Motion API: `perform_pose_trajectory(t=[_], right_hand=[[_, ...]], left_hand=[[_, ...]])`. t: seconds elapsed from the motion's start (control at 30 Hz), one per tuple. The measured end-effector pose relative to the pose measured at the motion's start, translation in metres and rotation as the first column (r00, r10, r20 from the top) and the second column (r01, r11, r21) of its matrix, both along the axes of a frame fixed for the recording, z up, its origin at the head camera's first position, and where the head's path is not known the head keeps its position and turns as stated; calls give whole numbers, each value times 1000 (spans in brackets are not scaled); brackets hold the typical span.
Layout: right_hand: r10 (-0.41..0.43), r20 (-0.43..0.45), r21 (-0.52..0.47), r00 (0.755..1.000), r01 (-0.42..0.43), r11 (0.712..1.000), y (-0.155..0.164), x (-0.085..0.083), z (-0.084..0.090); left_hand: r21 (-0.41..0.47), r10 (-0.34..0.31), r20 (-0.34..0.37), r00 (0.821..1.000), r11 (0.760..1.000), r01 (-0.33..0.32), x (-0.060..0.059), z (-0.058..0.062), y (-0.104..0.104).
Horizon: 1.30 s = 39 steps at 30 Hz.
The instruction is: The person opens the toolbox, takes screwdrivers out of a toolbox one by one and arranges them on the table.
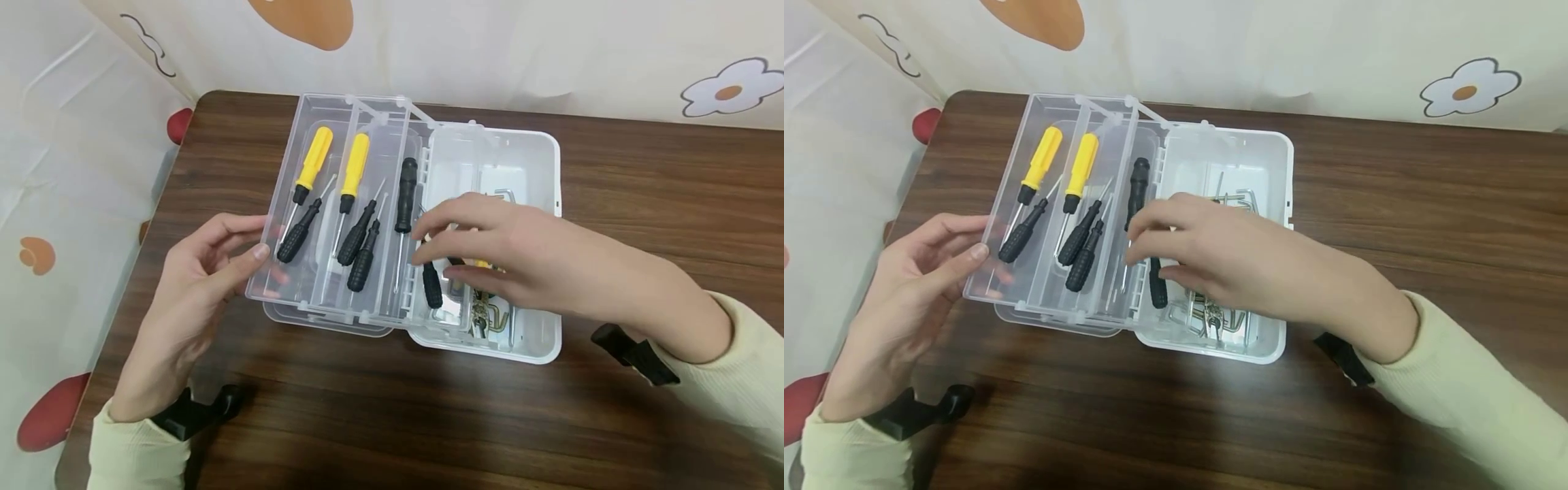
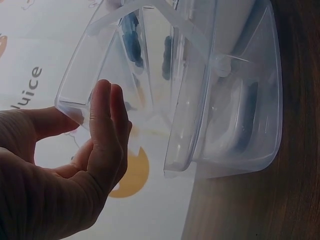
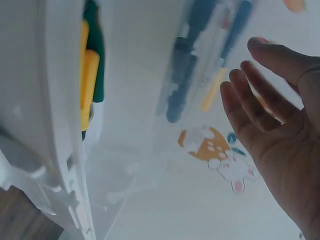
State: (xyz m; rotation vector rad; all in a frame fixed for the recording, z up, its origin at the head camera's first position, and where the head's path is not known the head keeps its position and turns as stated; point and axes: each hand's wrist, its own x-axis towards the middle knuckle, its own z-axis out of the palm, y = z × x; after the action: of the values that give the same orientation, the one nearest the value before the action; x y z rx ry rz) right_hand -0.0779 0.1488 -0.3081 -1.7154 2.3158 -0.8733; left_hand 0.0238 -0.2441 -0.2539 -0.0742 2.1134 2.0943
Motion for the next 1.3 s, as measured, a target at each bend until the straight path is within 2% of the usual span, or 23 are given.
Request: perform_pose_trajectory(t=[0.07, 0.1, 0.13, 0.2, 0.37, 0.63, 0.87, 1.0, 1.17, 1.23, 1.3], right_hand=[[22, -10, 55, 1000, -22, 998, -18, 16, 41], [30, -10, 75, 1000, -29, 997, -24, 21, 55], [38, -13, 98, 999, -36, 995, -29, 26, 67], [72, -41, 151, 997, -66, 986, -36, 30, 78], [157, -90, 193, 984, -137, 972, -44, 29, 75], [154, -161, 238, 975, -113, 965, -48, 30, 70], [131, -194, 132, 972, -106, 986, -42, 33, 71], [72, -180, 27, 981, -68, 997, -32, 34, 72], [-15, -186, -73, 983, 1, 997, -16, 31, 73], [-41, -196, -111, 980, 20, 994, -5, 24, 59], [-75, -225, -142, 971, 43, 989, 18, 8, 24]], left_hand=[[7, 1, 4, 1000, 1000, -1, 0, 0, 0], [8, 2, 6, 1000, 1000, -2, 0, 0, 0], [9, 2, 8, 1000, 1000, -2, 0, 0, 0], [11, 3, 10, 1000, 1000, -3, 0, 0, 0], [14, 1, 10, 1000, 1000, -2, -1, 1, 1], [8, 1, 10, 1000, 1000, -1, 0, 1, 1], [-2, 1, 2, 1000, 1000, -1, 1, 0, 2], [-3, 4, 2, 1000, 1000, -4, 1, 0, 2], [-2, 5, 6, 1000, 1000, -5, 1, 0, 3], [-5, 6, 4, 1000, 1000, -6, 1, 0, 3], [-8, 3, 4, 1000, 1000, -3, 1, 0, 3]])
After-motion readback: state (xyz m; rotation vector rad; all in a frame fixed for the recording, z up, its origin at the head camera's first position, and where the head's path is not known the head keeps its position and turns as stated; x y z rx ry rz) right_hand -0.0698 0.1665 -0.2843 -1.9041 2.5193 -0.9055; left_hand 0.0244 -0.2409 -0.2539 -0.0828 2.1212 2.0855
